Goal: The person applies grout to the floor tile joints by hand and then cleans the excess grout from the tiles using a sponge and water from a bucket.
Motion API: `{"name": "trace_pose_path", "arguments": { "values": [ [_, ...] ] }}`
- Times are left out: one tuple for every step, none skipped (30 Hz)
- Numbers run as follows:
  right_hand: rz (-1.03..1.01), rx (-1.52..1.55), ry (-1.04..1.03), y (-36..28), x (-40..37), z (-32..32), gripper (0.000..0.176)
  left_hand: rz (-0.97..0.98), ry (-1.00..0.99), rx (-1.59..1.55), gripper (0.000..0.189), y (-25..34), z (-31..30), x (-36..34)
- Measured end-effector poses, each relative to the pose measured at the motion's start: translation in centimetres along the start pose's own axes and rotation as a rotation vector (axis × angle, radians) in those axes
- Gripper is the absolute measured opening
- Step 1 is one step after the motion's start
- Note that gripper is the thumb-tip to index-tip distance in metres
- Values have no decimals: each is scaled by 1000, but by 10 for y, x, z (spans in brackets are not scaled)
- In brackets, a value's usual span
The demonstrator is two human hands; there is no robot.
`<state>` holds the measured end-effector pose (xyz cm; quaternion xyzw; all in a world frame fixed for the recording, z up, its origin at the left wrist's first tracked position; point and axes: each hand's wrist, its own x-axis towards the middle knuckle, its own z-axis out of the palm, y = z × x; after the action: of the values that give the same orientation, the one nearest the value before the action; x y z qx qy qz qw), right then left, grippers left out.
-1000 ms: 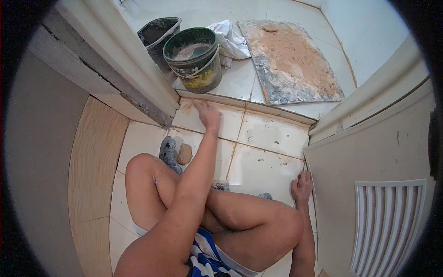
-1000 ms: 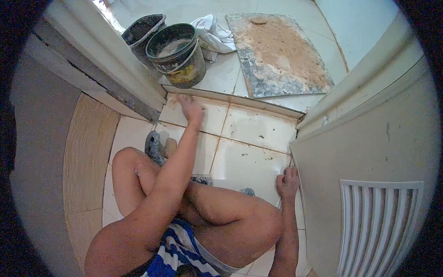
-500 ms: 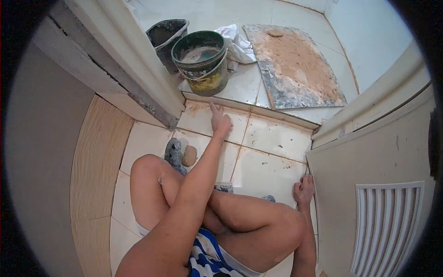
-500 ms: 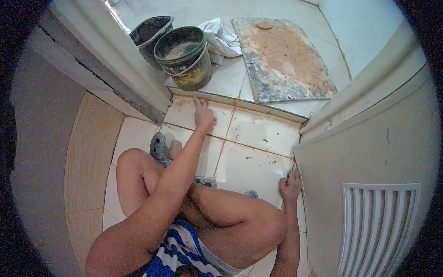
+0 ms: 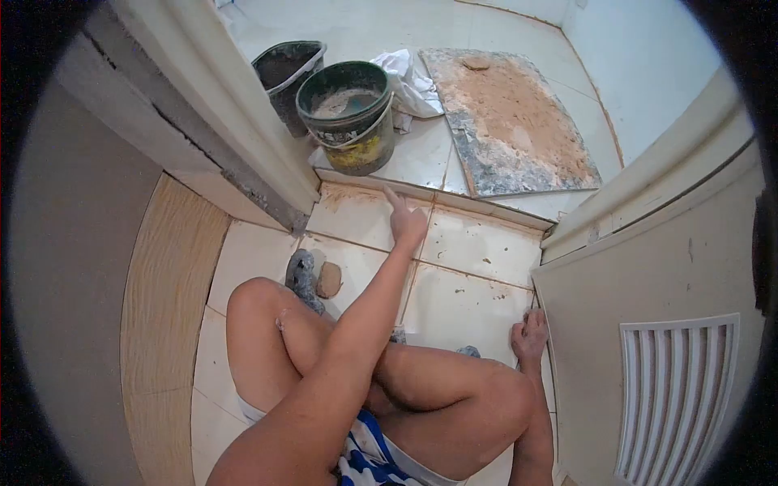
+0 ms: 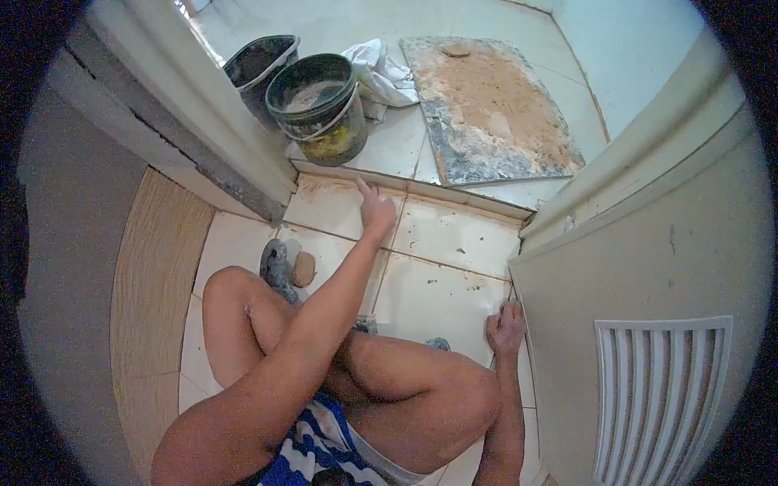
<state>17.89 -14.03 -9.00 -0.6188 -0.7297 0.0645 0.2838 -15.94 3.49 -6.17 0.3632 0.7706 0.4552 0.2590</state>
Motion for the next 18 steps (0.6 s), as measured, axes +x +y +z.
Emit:
{"name": "trace_pose_path", "arguments": {
  "values": [
    [11,-9,-26,1,-2,0,18,86,38,58,93,-10,-2,3],
    [25,-19,-52,4,-4,-1,20,171,74,115,92,-25,-15,12],
    [38,-27,-43,4,-5,0,20,217,123,147,87,-39,-27,27],
    [67,-10,-31,2,-7,1,21,187,170,178,83,-52,-40,47],
    [94,10,-20,2,-6,2,22,132,202,216,79,-61,-51,66],
    [93,10,-51,2,-5,1,25,78,214,253,74,-59,-58,74],
    [101,12,-54,1,-5,0,25,34,210,293,70,-57,-57,77],
    [122,21,-76,-1,-5,-1,26,-1,191,328,66,-53,-47,75],
    [140,26,-93,-2,-3,-3,27,-25,159,344,63,-36,-33,61],
    [143,22,-89,1,-2,-1,27,-46,118,349,59,-17,-15,42],
    [117,4,-74,5,-4,3,26,-52,72,335,55,0,3,21],
    [89,-14,-62,8,-6,4,26,-48,32,298,51,10,26,3],
    [89,-17,-68,8,-8,3,26,-23,-28,216,47,16,48,-16],
    [87,-23,-64,7,-7,2,27,1,-86,148,43,22,63,-33],
    [83,-28,-58,5,-6,2,27,31,-150,119,39,30,70,-51],
    [83,-24,-60,5,-7,2,27,111,-239,119,35,38,65,-71],
    [77,-24,-49,4,-6,2,27,114,-236,122,35,38,58,-76],
    [73,-25,-36,4,-6,2,28,240,-247,65,30,35,52,-78]
  ]
}}
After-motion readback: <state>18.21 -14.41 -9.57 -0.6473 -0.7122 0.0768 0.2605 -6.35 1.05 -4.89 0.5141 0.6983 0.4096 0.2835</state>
